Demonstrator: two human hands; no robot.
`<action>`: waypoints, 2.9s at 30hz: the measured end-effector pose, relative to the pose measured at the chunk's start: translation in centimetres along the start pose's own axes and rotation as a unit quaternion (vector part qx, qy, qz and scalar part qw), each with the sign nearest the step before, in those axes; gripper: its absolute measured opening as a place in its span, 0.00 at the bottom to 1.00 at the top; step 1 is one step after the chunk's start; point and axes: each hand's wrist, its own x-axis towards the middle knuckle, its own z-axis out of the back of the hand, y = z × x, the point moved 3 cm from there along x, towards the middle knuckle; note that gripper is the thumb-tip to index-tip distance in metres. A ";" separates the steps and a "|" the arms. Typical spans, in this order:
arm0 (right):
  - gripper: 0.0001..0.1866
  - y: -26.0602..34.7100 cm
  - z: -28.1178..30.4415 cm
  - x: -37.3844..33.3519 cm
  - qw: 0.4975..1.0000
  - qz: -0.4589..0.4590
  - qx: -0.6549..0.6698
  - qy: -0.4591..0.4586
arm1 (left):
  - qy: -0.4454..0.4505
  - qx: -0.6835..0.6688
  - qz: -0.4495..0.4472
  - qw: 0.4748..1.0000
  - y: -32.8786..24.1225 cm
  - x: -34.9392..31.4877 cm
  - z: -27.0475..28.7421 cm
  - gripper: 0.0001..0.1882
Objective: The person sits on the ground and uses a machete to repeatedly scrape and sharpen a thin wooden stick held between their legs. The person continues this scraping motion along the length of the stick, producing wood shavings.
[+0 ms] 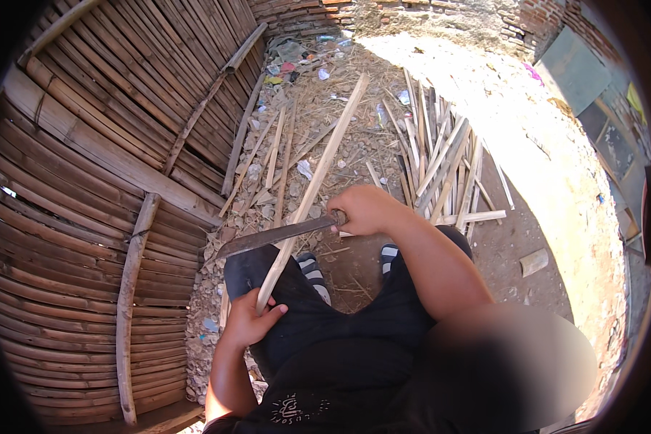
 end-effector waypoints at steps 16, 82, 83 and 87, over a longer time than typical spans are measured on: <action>0.21 -1.6 0.8 -0.1 0.994 -0.103 0.036 -0.025 | 0.002 -0.027 0.003 1.000 0.2 0.2 0.0 0.15; 0.21 -3.3 1.4 -0.4 0.986 -0.121 0.062 -0.099 | -0.007 -0.034 -0.008 0.999 0.8 0.3 -0.1 0.16; 0.21 -2.7 0.8 -0.2 0.991 -0.103 0.049 -0.067 | -0.007 -0.032 -0.008 0.999 0.9 0.3 -0.2 0.16; 0.21 -0.3 -0.7 0.5 0.999 -0.035 0.010 0.019 | -0.009 -0.015 -0.005 1.000 0.8 0.3 -0.1 0.16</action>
